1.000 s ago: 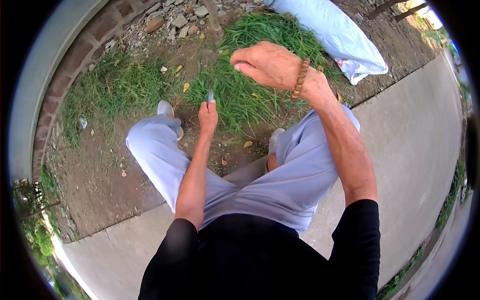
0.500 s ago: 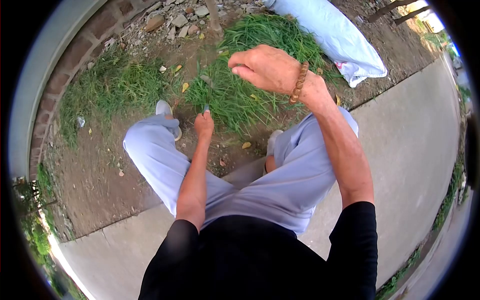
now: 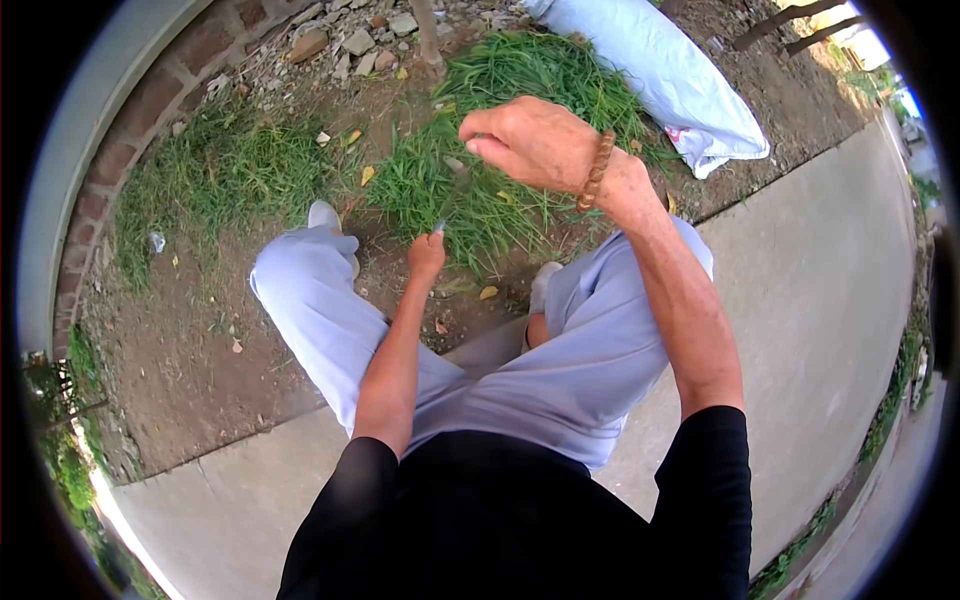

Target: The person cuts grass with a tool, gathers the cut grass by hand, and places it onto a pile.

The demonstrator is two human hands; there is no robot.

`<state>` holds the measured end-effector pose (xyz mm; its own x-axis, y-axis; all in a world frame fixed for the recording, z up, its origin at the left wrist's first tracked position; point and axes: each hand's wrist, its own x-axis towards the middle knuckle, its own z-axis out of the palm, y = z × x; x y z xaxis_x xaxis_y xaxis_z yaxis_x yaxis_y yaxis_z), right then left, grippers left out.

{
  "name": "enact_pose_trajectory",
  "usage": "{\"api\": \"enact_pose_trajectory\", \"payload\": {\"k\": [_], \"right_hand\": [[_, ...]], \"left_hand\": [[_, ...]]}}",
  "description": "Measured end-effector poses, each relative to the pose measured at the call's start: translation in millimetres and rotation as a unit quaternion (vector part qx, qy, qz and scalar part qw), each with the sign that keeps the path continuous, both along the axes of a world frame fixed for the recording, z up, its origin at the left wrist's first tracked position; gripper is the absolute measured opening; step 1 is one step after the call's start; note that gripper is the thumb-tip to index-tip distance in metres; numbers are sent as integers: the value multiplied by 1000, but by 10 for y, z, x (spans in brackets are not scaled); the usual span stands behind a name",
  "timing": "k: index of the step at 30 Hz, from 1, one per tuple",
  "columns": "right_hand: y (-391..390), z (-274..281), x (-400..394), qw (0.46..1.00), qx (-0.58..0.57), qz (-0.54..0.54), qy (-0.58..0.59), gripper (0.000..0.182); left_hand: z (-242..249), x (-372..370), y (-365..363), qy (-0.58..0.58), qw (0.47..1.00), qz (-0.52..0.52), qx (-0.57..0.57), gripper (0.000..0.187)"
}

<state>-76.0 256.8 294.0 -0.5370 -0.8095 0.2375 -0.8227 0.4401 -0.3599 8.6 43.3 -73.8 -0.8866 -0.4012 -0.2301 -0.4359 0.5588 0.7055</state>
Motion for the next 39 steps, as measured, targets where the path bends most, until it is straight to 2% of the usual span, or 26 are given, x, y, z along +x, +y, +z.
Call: {"api": "enact_pose_trajectory", "payload": {"k": [3, 5, 7, 10, 13, 15, 17, 21, 26, 29, 36, 39], "right_hand": [[25, -21, 9, 1000, -19, 1, -1, 17], [17, -13, -3, 999, -36, 5, 0, 17], [7, -15, -5, 999, -41, 13, 15, 17], [-21, 7, 6, 1000, -20, 12, 5, 17], [-48, 5, -1, 1000, -9, 17, -10, 17], [-59, -19, -16, 999, -16, 40, -5, 18], [-97, -27, -14, 998, -46, 43, -8, 18], [-238, 53, 36, 997, -34, 61, -33, 18], [-365, 51, 102, 997, -6, 57, -55, 20], [-354, 28, 105, 996, -17, 70, -54, 22], [-458, 96, 163, 994, 34, 41, -97, 19], [-456, 78, 165, 995, 10, 54, -82, 19]], "left_hand": [[58, 36, -56, 49, 996, 64, -44, 45], [365, 32, -87, 95, 986, 130, -52, 43], [640, 26, -12, 125, 984, 122, -43, 41], [779, -27, 147, 171, 979, 94, 53, 39], [475, -26, 263, 111, 993, 37, 29, 44], [276, -1, 324, -33, 999, -17, 19, 45], [230, 60, 450, -100, 994, -25, 37, 46], [411, -25, 828, -101, 993, -48, 35, 47], [842, 2, 1110, -109, 992, -20, 58, 43], [656, 12, 1150, -78, 996, -33, 38, 41], [600, 52, 1052, -70, 996, -39, 45, 40], [468, 71, 961, -83, 995, -7, 50, 40]]}}
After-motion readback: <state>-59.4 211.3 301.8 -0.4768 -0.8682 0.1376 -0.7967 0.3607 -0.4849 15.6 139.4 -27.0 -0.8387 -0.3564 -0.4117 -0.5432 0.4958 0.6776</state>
